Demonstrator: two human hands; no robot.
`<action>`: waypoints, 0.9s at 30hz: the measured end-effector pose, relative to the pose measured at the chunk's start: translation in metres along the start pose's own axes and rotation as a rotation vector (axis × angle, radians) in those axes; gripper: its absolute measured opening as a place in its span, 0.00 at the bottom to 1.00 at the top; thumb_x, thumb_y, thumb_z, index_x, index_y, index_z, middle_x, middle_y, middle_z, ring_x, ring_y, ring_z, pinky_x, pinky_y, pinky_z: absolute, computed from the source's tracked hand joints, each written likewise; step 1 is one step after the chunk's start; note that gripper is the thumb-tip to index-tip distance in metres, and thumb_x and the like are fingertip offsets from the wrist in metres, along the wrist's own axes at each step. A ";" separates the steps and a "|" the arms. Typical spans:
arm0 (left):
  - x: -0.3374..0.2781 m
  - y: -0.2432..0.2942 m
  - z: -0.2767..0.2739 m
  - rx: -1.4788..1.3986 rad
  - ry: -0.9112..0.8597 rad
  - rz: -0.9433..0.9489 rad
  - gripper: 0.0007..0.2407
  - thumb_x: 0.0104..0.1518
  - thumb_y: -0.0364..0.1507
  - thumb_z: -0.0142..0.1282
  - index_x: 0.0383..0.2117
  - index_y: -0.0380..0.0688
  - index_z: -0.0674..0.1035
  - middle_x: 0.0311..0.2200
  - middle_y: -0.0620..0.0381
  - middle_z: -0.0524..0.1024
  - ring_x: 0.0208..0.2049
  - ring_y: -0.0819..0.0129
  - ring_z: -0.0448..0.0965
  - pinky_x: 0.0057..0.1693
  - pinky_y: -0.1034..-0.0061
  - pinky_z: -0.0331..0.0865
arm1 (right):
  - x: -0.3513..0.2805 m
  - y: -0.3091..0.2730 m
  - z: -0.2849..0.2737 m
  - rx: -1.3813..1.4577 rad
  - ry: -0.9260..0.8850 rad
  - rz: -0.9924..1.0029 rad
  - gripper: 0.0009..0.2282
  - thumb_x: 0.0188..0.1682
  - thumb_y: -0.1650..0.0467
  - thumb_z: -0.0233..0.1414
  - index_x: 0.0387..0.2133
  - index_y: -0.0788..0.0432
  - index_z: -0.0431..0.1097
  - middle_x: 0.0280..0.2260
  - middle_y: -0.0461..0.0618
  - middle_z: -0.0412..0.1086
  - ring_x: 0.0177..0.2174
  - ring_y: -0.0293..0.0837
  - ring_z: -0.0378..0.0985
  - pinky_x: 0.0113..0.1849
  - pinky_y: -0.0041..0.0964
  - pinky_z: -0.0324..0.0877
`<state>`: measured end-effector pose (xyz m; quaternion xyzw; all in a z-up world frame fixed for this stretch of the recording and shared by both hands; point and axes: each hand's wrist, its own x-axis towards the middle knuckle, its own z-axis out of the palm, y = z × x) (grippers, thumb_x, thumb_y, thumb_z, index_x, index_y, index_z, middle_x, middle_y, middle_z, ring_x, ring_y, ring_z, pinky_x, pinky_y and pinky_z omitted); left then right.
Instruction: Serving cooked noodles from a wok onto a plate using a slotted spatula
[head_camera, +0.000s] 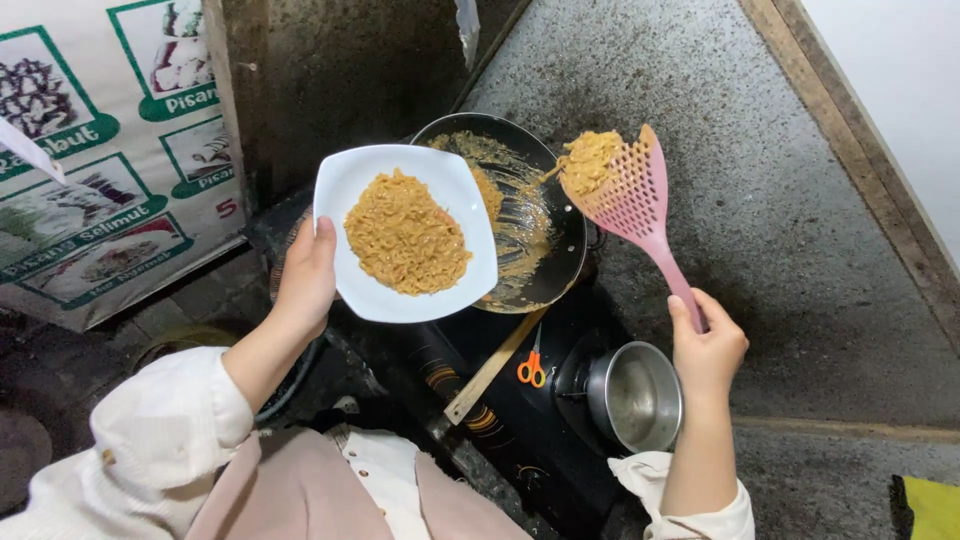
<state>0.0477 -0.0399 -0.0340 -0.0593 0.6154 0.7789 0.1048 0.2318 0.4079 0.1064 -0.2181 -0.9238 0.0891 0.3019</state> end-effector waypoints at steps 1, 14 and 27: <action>-0.004 0.011 0.005 -0.001 -0.005 -0.002 0.23 0.74 0.41 0.32 0.64 0.35 0.66 0.46 0.36 0.74 0.43 0.50 0.80 0.40 0.57 0.80 | 0.001 -0.005 -0.002 -0.004 0.001 0.003 0.12 0.49 0.66 0.68 0.45 0.53 0.81 0.35 0.57 0.78 0.41 0.60 0.80 0.38 0.48 0.74; -0.021 0.049 0.003 0.067 0.046 0.011 0.24 0.73 0.42 0.31 0.65 0.34 0.65 0.48 0.37 0.71 0.47 0.50 0.76 0.42 0.55 0.79 | -0.018 -0.028 0.031 -0.079 -0.169 0.135 0.16 0.47 0.62 0.66 0.46 0.55 0.81 0.40 0.59 0.79 0.41 0.61 0.80 0.42 0.53 0.74; -0.019 0.030 -0.069 0.060 0.111 0.163 0.26 0.76 0.44 0.26 0.66 0.29 0.61 0.46 0.38 0.67 0.46 0.51 0.76 0.44 0.55 0.77 | -0.010 -0.026 0.025 -0.033 -0.150 0.105 0.16 0.49 0.63 0.66 0.47 0.56 0.80 0.40 0.59 0.79 0.42 0.62 0.80 0.42 0.51 0.74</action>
